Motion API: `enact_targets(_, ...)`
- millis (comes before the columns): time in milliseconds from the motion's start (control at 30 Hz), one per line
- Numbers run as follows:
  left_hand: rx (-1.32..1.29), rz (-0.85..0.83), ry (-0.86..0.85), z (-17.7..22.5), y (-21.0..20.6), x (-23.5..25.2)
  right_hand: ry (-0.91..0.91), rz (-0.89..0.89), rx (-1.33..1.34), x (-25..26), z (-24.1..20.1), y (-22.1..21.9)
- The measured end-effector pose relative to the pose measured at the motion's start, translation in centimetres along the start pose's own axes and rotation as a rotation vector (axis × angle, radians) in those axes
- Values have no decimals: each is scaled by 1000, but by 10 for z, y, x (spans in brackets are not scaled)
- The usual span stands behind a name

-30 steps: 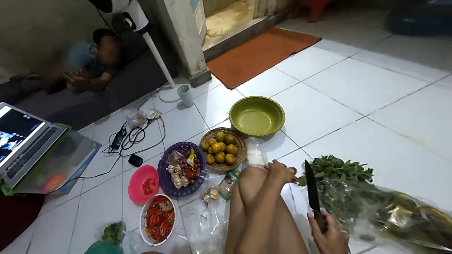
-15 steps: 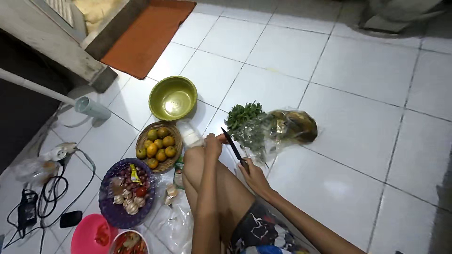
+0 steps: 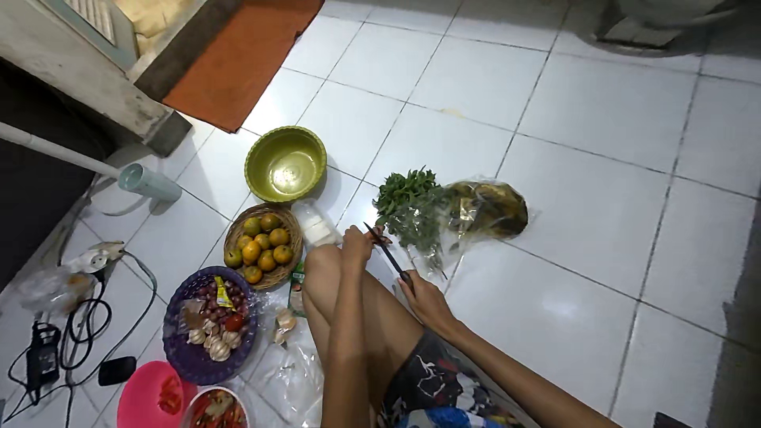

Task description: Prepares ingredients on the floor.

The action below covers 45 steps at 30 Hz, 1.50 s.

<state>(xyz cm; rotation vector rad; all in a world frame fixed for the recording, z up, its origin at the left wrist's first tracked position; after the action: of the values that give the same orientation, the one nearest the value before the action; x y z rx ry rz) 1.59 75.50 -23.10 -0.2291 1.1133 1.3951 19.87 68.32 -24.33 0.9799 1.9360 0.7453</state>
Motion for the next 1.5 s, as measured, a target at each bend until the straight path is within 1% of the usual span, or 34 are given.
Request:
enact_targets(100, 92, 44, 32, 5, -2, -6, -6, -16, -12, -2, 0, -3)
enact_targets(167, 129, 49, 50, 6, -3, -6, -12, -27, -26, -2, 0, -3)
enact_targets(267, 142, 39, 32, 6, -2, -4, -32, -69, -78, -1, -2, -1)
enact_targets(467, 144, 6, 49, 6, -1, 0, -213, -325, -269, 0, -31, 13)
enact_targets(533, 143, 8, 53, 5, -1, 2, -251, -363, -289, 0, -39, 16)
enact_targets(733, 142, 11, 57, 6, 0, 4, -304, -380, -320, 4, -54, 25)
enact_targets(833, 150, 4, 47, 8, 3, 1, -301, -403, -327, 9, -62, 31)
enact_targets(1000, 235, -23, 9, 9, 6, 2, -280, -449, -340, 24, -71, 39)
enact_targets(1167, 199, -59, -3, 8, 9, 3, -261, -486, -352, 36, -78, 46)
enact_targets(1233, 198, -55, -31, 6, 7, 0, -243, -465, -331, 42, -69, 37)
enact_targets(1367, 248, -28, -54, 8, 4, -1, -199, -332, -275, 45, -33, 3)
enact_targets(1433, 267, -26, -45, 8, 4, -1, -197, -310, -253, 45, -29, -9)
enact_targets(1500, 279, -21, -52, 4, 2, -1, -191, -314, -249, 44, -29, -12)
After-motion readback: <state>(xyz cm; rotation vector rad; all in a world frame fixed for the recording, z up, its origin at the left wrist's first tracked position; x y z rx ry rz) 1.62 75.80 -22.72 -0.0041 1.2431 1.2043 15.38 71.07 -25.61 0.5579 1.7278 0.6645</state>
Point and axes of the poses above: each hand's wrist, its own x-axis towards the middle knuckle, its own y-axis out of the back of the hand, z = x × y, the point moved 5 cm from there along x, towards the middle knuckle, and after that the axes turned 11 degrees about -x, right-handed, at the moved point
